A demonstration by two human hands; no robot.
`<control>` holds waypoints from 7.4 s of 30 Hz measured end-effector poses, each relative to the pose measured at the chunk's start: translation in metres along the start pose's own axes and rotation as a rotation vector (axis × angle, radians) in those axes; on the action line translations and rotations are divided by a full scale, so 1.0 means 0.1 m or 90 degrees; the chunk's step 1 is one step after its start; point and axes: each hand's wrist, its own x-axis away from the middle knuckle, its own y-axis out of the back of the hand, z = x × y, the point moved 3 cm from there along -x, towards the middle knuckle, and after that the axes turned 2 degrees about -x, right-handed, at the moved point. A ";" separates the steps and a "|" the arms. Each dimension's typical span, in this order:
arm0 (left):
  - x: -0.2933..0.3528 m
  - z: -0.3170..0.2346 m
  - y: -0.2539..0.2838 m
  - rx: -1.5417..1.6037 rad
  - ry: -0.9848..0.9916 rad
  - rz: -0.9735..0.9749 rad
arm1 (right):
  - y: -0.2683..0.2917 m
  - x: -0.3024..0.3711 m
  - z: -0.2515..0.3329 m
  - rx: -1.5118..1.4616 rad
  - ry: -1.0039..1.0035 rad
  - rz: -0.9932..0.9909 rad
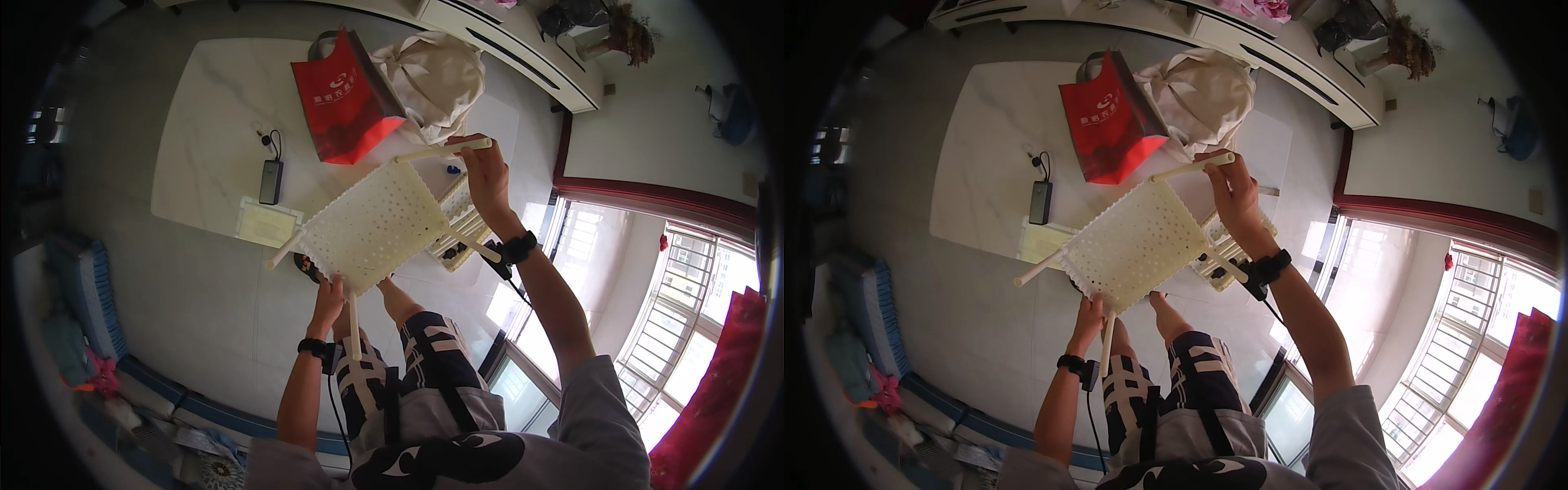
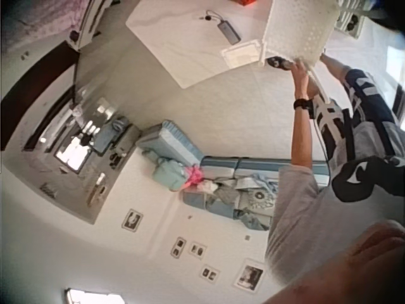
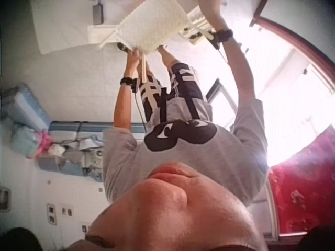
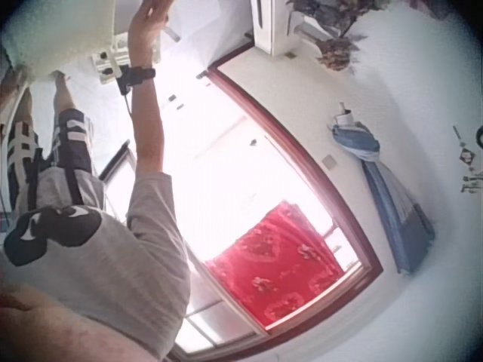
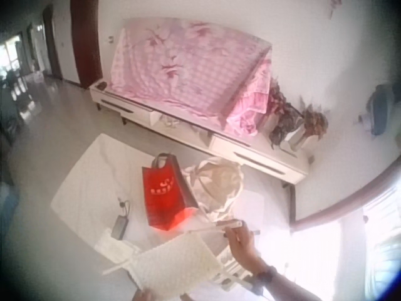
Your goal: Assemble a white plastic tiered storage shelf unit by inserting supports into trays.
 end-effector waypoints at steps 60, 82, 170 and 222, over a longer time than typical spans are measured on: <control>-0.18 -0.79 -0.44 -0.240 0.207 0.016 | 0.05 1.93 -2.81 0.356 -0.385 0.059; -0.13 -0.71 -0.53 -0.188 0.197 -0.028 | 0.09 1.99 -3.10 0.225 -0.388 0.059; 0.04 0.62 -1.41 -0.422 0.543 0.250 | 0.70 2.57 -3.88 0.158 -0.659 -0.341; 2.01 -2.22 -0.11 -0.176 -0.190 -0.118 | 0.62 0.92 1.15 0.197 0.026 -0.024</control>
